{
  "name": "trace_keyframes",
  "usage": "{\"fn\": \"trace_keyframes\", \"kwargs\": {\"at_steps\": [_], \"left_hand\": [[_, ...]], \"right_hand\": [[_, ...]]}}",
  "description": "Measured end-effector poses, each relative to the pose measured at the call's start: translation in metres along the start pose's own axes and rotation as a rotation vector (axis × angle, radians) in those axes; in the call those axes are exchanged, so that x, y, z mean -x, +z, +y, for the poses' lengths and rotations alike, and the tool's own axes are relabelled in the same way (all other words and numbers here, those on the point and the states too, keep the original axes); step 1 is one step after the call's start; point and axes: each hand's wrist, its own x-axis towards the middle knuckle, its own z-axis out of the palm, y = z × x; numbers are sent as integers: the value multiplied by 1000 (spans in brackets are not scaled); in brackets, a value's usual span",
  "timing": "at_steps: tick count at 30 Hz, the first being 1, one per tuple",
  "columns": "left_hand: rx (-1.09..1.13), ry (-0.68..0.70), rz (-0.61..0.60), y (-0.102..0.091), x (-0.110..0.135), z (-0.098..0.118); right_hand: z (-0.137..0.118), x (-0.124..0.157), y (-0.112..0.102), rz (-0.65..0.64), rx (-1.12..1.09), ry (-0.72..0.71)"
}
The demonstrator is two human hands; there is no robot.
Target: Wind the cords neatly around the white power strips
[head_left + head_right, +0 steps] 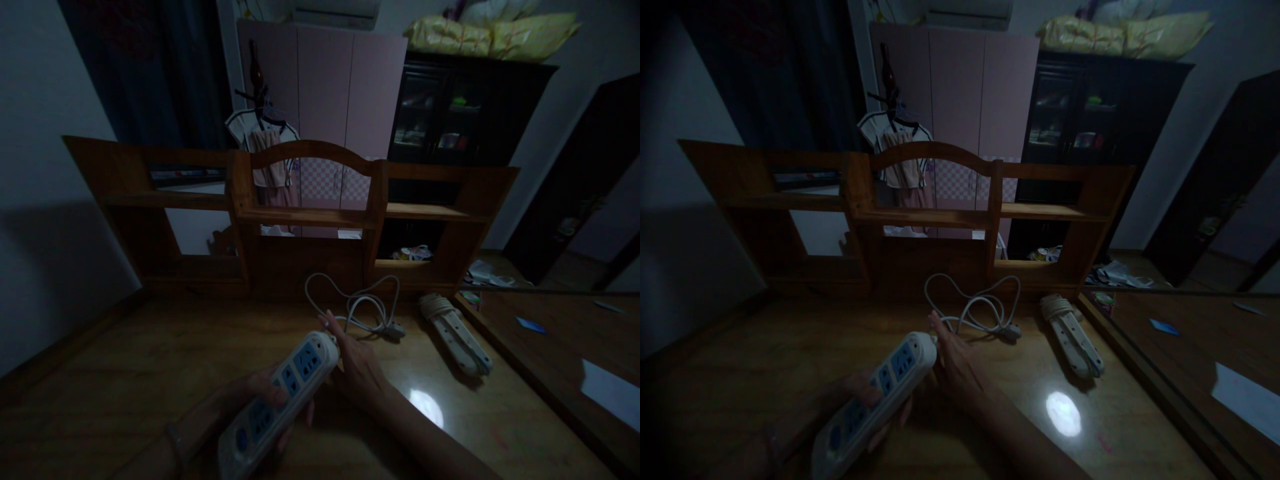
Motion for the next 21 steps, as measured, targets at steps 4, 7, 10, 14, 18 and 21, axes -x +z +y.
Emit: {"fn": "trace_keyframes", "kwargs": {"at_steps": [4,7,10,14,18,21], "left_hand": [[20,-11,-36,4,0,0],[5,-9,-51,7,0,2],[-6,-4,-40,9,1,3],[3,10,-19,7,6,2],[-6,86,34,1,13,8],[-38,131,82,-1,21,17]], "right_hand": [[3,0,3,-8,16,99],[7,2,7,0,32,125],[12,0,6,11,63,146],[13,-30,-13,9,296,157],[11,-87,-40,1,400,66],[17,-129,-51,-112,234,71]]}}
